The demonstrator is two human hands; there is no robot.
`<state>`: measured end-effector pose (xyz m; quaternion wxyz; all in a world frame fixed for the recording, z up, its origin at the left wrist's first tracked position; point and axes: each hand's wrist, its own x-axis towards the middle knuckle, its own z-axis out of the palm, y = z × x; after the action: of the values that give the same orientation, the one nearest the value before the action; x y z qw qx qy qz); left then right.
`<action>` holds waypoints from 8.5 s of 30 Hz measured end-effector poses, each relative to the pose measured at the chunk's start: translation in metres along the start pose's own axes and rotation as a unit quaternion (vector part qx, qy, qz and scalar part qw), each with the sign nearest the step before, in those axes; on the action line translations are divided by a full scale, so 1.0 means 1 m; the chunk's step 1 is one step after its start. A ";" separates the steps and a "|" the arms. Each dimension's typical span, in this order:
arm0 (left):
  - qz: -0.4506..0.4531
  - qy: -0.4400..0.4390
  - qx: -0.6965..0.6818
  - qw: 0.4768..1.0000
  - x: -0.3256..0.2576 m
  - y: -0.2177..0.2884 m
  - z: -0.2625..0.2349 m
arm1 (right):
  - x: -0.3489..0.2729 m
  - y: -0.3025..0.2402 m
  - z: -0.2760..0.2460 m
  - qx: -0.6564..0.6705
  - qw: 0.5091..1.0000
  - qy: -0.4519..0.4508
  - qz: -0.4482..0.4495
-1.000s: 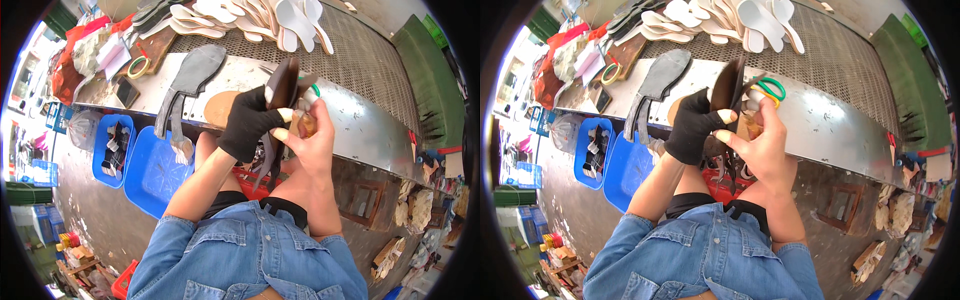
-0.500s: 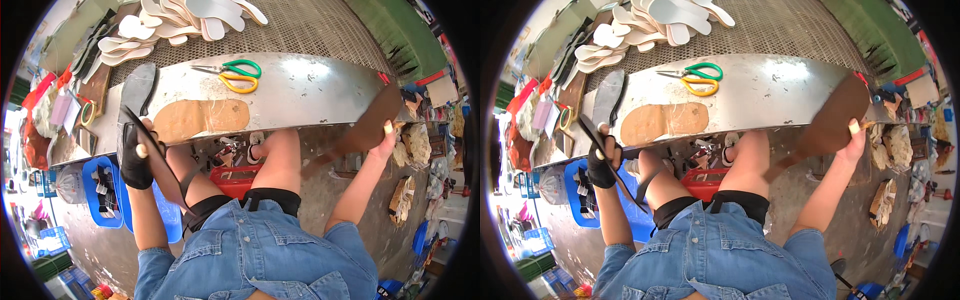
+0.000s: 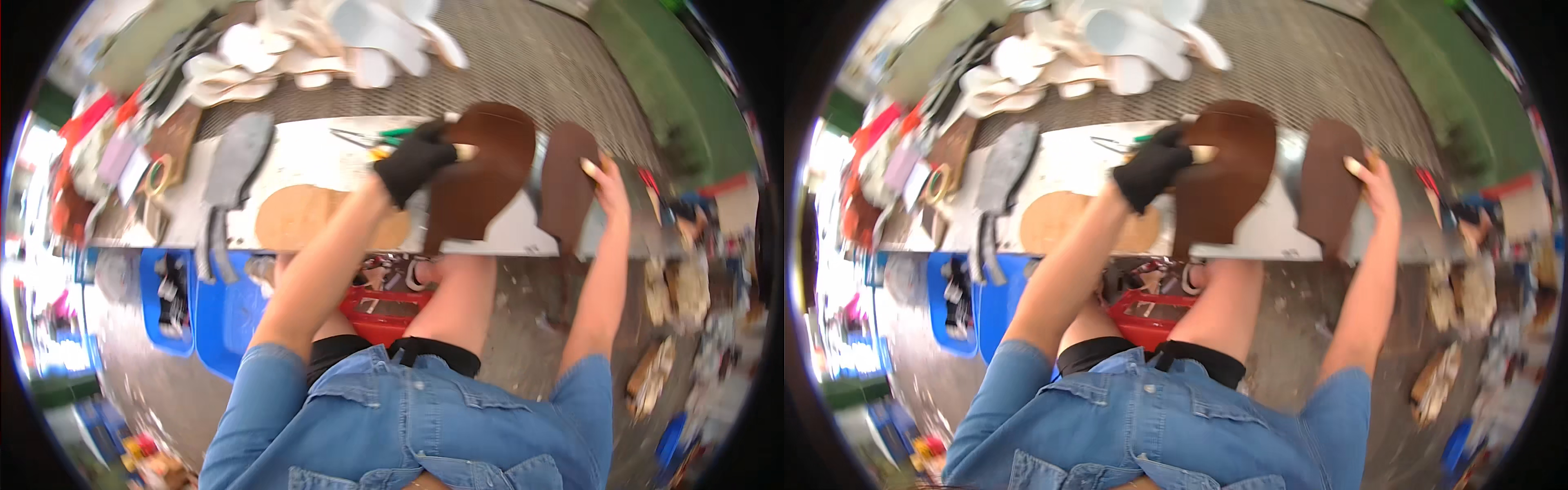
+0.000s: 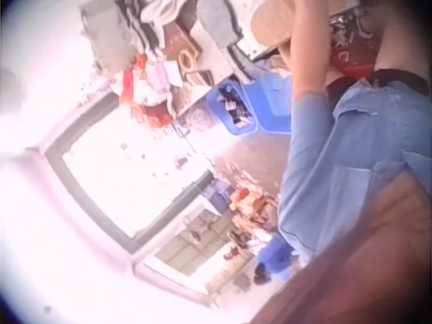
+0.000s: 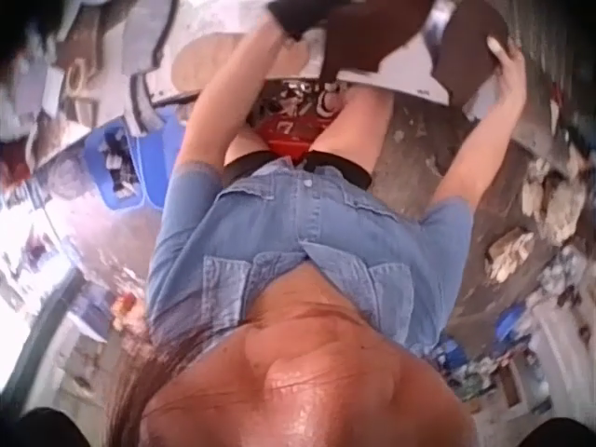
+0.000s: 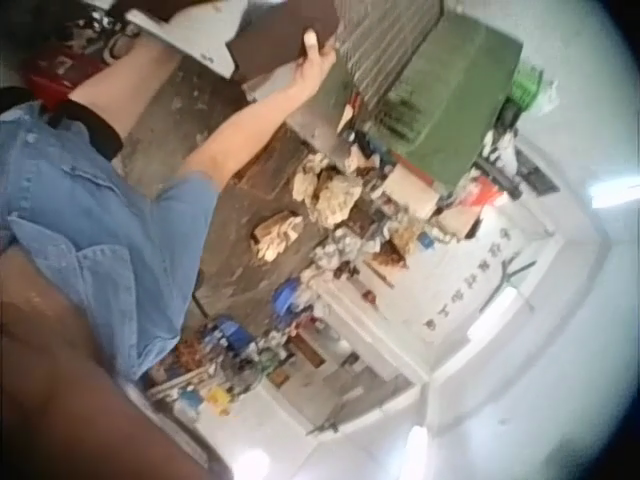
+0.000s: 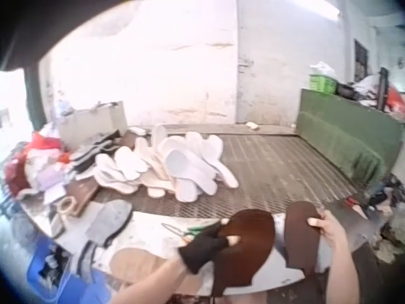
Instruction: Applying adhesive and assembling various shoe components at a manufacturing workbench.
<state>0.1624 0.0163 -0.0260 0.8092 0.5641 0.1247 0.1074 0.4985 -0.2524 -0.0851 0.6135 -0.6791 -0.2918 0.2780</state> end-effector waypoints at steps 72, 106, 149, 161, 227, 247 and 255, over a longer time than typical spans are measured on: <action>0.128 0.213 0.327 0.912 -0.206 0.055 -0.051 | -0.168 -0.125 0.395 0.097 0.969 -0.080 -0.214; 0.024 0.240 0.047 0.969 -0.212 0.069 -0.047 | -0.157 -0.104 0.393 0.236 0.941 -0.157 -0.183; 0.149 0.354 0.374 0.844 -0.200 0.053 -0.035 | -0.170 -0.128 0.401 0.165 0.968 -0.164 -0.099; 0.295 0.421 -0.002 0.858 -0.256 0.109 -0.078 | -0.216 -0.068 0.323 -0.024 0.999 0.025 -0.021; 0.030 0.181 0.196 0.963 -0.219 0.072 -0.037 | -0.174 -0.129 0.392 0.074 0.966 -0.082 -0.234; 0.220 0.341 0.340 0.848 -0.217 0.046 0.002 | -0.184 -0.164 0.391 -0.002 0.990 -0.041 -0.132; 0.243 0.322 0.451 0.796 -0.227 0.049 0.004 | -0.185 -0.159 0.391 0.027 0.985 -0.083 -0.147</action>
<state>-0.0532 -0.0417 0.0399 0.3239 0.8096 0.2709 0.4078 0.0775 -0.1143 0.0408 0.6393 -0.5871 -0.4305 0.2476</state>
